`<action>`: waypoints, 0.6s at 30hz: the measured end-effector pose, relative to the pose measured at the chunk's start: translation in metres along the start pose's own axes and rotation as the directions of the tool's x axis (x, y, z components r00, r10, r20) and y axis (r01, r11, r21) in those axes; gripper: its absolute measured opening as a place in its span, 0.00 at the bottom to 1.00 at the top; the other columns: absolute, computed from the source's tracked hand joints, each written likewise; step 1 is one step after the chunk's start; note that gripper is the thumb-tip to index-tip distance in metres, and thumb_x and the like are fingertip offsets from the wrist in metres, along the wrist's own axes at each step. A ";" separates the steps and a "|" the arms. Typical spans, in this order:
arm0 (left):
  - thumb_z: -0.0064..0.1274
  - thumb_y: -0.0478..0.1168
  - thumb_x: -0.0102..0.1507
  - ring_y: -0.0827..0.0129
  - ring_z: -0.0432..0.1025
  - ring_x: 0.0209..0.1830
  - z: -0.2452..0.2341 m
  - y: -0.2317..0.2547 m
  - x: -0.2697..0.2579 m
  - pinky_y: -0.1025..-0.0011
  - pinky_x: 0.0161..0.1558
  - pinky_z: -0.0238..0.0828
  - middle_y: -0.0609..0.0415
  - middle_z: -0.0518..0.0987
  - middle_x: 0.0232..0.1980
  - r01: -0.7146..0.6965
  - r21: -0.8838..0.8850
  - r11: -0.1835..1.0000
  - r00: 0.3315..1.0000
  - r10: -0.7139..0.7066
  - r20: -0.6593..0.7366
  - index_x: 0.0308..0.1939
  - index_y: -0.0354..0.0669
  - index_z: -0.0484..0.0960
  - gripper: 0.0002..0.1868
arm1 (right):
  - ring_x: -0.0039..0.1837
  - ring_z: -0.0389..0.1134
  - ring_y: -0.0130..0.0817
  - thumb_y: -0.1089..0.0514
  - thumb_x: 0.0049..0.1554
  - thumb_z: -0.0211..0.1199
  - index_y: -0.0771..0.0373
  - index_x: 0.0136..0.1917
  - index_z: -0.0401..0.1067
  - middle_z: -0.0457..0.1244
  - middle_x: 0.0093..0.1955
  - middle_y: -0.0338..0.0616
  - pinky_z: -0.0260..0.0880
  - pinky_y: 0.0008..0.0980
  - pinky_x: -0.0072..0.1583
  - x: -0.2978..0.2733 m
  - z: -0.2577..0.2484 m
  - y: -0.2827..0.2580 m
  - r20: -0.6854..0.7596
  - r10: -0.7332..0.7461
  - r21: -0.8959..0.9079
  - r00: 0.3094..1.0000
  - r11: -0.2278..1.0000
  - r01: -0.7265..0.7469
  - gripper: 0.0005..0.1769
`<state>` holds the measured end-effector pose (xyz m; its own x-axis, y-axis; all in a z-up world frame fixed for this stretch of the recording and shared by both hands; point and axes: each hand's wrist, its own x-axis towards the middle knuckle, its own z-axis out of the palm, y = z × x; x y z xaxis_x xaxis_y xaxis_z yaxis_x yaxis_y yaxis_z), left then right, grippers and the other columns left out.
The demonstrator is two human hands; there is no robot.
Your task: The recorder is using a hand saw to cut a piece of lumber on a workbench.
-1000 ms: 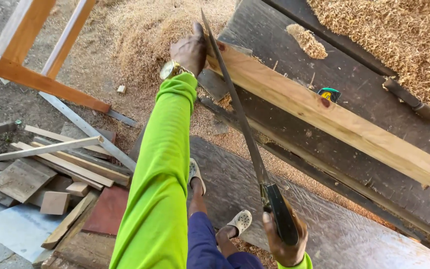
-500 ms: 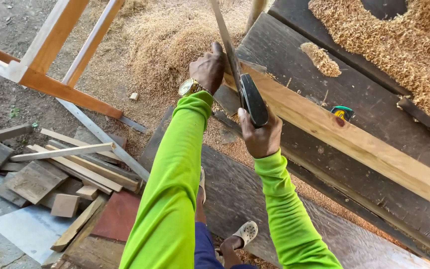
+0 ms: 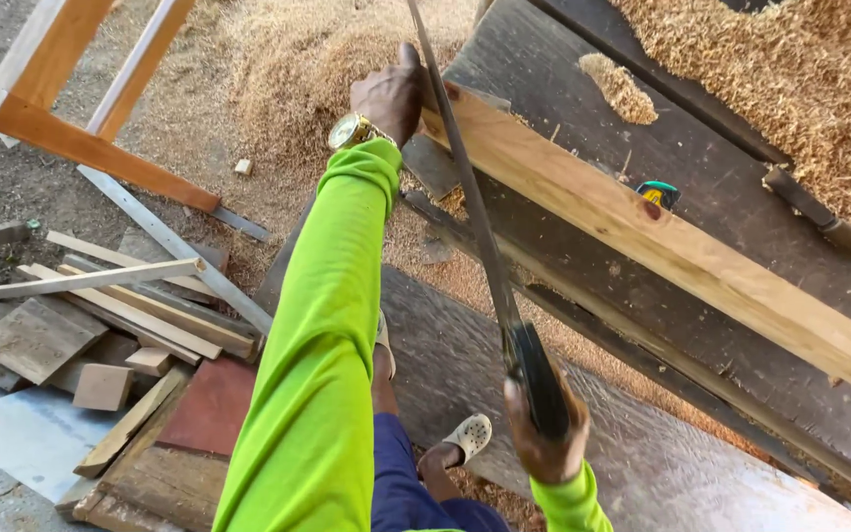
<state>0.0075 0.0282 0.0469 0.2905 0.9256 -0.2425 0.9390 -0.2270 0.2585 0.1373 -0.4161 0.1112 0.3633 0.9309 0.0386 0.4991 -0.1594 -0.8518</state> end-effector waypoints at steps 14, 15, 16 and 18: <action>0.34 0.36 0.75 0.61 0.76 0.28 -0.010 0.006 -0.001 0.66 0.27 0.77 0.47 0.80 0.35 0.042 -0.025 0.999 0.998 -0.041 0.043 0.64 0.42 0.60 0.13 | 0.35 0.72 0.24 0.63 0.59 0.64 0.69 0.61 0.73 0.72 0.40 0.42 0.76 0.26 0.38 0.159 0.068 -0.031 -0.046 -0.143 0.175 0.989 0.973 0.149 0.17; 0.35 0.34 0.74 0.61 0.76 0.28 -0.011 0.006 0.005 0.67 0.27 0.76 0.47 0.79 0.34 0.049 -0.024 0.999 0.997 -0.047 0.061 0.65 0.42 0.58 0.15 | 0.37 0.72 0.25 0.63 0.60 0.66 0.69 0.58 0.74 0.71 0.40 0.43 0.75 0.27 0.41 0.172 0.074 -0.032 -0.068 -0.159 0.150 0.985 0.974 0.167 0.14; 0.35 0.33 0.72 0.61 0.76 0.27 -0.005 0.007 0.006 0.68 0.26 0.76 0.48 0.79 0.33 0.057 -0.029 0.998 0.994 -0.054 0.094 0.66 0.42 0.57 0.18 | 0.39 0.72 0.26 0.63 0.61 0.68 0.70 0.56 0.75 0.71 0.39 0.43 0.74 0.29 0.44 0.179 0.077 -0.032 -0.082 -0.163 0.120 0.983 0.978 0.173 0.11; 0.36 0.34 0.73 0.61 0.76 0.29 -0.007 0.003 -0.004 0.66 0.27 0.76 0.48 0.80 0.35 0.006 0.005 1.000 0.999 -0.006 0.041 0.66 0.40 0.59 0.17 | 0.42 0.70 0.26 0.64 0.61 0.68 0.70 0.59 0.74 0.70 0.41 0.44 0.73 0.29 0.46 0.174 0.077 -0.039 -0.089 -0.197 0.159 0.976 0.965 0.209 0.14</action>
<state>0.0075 0.0266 0.0554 0.2921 0.9139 -0.2820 0.9416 -0.2231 0.2524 0.1201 -0.2228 0.1109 0.3264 0.9112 0.2515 0.4324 0.0927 -0.8969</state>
